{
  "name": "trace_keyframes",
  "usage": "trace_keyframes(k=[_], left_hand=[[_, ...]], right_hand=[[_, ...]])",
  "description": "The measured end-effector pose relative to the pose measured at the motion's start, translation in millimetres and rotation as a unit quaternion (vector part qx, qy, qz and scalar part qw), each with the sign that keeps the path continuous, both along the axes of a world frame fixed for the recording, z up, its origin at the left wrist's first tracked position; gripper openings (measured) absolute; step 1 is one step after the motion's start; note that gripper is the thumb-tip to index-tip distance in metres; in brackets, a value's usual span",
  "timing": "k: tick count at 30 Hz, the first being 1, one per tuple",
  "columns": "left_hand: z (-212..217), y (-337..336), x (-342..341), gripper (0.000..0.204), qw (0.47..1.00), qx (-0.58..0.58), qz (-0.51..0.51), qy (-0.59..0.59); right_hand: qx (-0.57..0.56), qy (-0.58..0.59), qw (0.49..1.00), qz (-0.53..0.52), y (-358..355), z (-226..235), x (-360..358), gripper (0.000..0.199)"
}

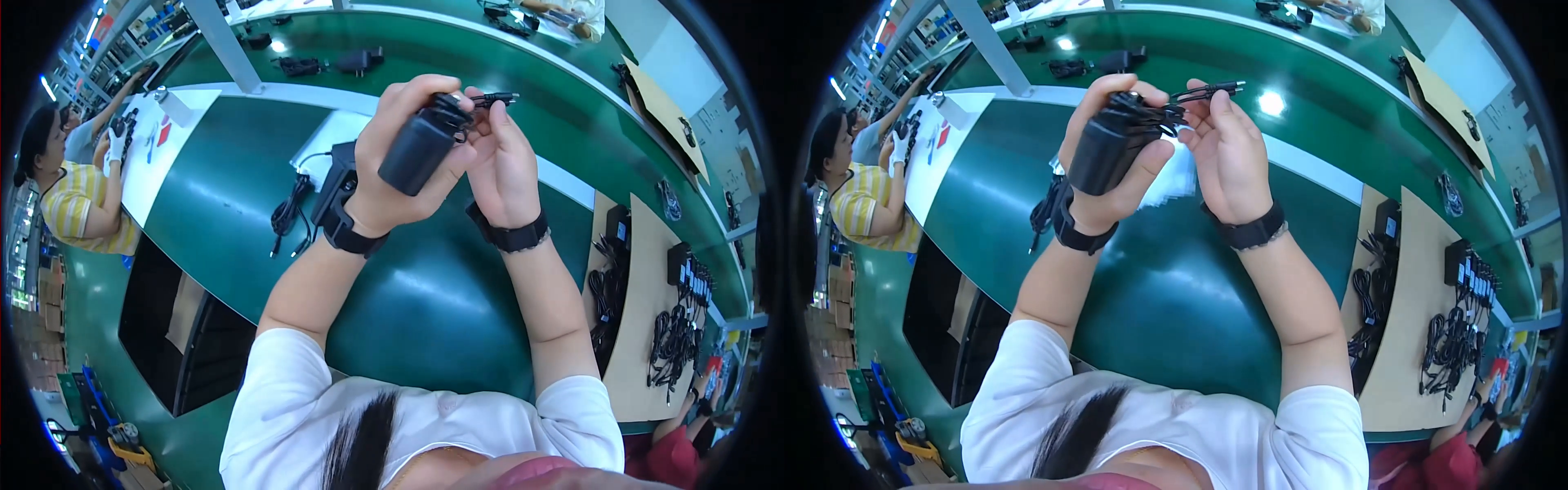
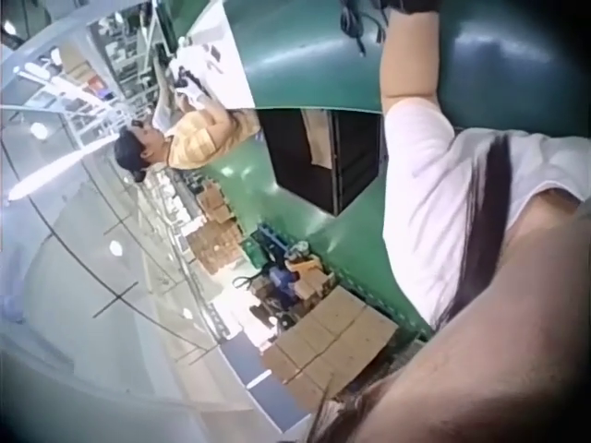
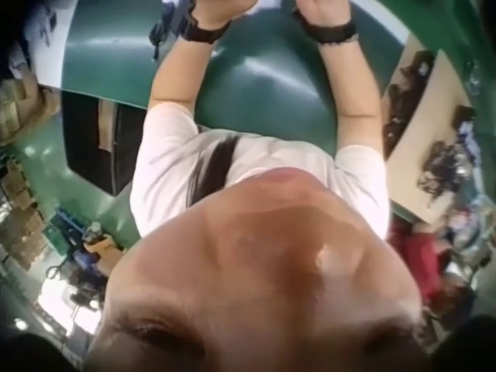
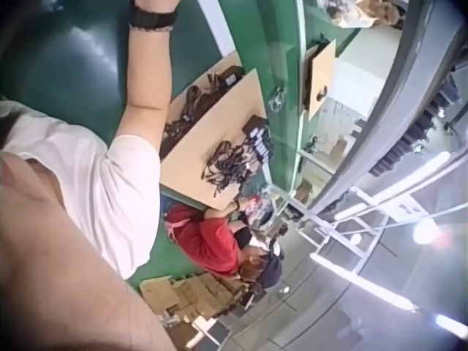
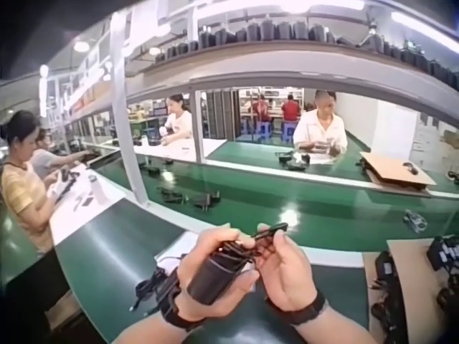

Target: The person wraps a cable around a power adapter, places the unit into a plastic bag, and sets it onto a cardboard sheet, repeating the process for a second unit.

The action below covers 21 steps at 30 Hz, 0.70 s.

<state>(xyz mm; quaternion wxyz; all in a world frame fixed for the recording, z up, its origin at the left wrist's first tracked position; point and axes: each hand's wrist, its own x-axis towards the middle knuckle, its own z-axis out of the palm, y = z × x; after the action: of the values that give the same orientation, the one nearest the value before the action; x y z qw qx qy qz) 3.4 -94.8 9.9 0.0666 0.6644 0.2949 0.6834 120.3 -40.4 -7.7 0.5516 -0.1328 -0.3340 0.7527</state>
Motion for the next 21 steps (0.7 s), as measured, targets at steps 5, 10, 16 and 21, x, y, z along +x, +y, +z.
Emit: trace_keyframes(k=[5, 10, 16, 21], left_hand=[[-15, 15, 4, 0.062, 0.906, -0.171, -0.347, -0.174], [-12, 16, 7, 0.056, 0.87, -0.216, -0.335, -0.291], [-16, 15, 7, 0.046, 0.857, -0.243, -0.321, -0.322], [-17, 11, 10, 0.055, 0.899, -0.235, -0.295, -0.222]], right_hand=[[-0.045, -0.051, 0.996, 0.062, 13, -7, 12, 0.028], [0.089, -0.121, 0.979, 0.135, 12, -14, 24, 0.022], [0.121, -0.163, 0.979, 0.024, -1, -8, 13, 0.027], [0.053, -0.134, 0.977, 0.155, -4, -6, 28, 0.028]])
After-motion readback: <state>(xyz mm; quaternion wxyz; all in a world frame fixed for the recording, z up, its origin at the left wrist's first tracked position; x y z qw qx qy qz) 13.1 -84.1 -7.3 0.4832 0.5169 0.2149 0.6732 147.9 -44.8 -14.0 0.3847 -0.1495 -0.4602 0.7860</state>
